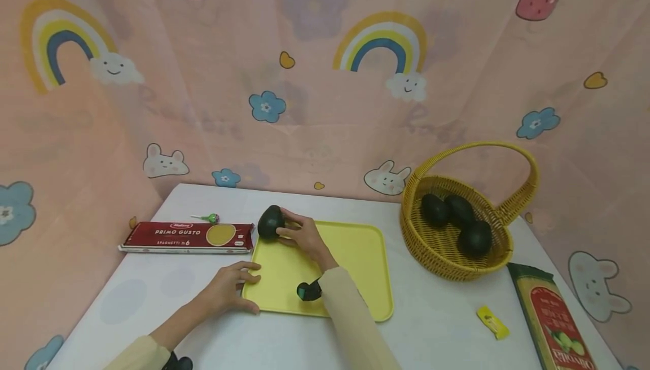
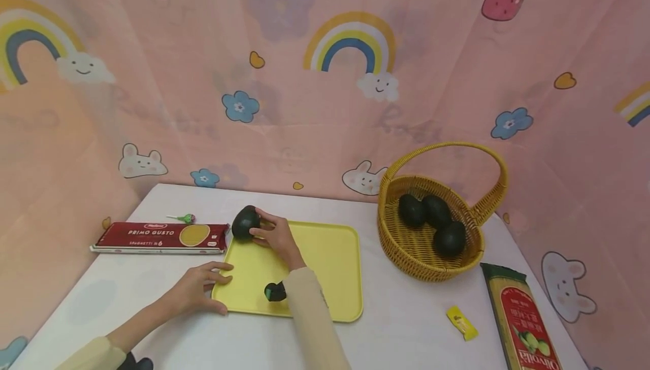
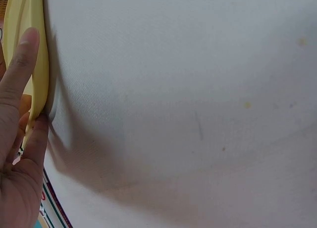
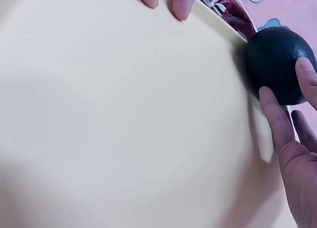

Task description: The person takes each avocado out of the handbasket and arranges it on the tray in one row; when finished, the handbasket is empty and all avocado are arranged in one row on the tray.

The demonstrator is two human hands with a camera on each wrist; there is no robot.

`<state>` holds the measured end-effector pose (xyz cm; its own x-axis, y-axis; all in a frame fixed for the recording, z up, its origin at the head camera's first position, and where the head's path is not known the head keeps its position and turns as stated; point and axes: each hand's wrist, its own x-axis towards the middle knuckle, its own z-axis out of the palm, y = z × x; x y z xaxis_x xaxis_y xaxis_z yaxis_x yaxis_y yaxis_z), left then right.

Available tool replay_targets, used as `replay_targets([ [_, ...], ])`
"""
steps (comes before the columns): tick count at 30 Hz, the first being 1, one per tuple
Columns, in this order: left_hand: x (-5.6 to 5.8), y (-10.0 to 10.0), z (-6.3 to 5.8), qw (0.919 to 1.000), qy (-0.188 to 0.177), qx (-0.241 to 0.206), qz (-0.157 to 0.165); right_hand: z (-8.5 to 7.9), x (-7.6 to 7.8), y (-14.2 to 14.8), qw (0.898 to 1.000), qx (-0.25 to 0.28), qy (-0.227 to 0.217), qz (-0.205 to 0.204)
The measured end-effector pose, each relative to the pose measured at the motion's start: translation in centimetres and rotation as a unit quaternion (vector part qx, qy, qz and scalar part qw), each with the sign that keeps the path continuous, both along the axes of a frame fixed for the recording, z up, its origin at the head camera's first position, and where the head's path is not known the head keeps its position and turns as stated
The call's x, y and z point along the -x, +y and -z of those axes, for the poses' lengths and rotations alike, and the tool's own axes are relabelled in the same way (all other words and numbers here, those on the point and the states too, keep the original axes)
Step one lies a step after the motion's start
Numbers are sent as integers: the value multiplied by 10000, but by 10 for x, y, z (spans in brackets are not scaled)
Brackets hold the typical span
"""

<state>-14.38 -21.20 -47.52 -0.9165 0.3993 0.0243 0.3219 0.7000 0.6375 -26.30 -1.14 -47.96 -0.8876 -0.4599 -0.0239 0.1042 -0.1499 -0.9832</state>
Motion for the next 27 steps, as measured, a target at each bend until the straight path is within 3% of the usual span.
replay_targets([
  [27, -2, 2, -4, 9998, 148, -10, 98, -8, 4, 75, 9982, -588, 3, 90],
])
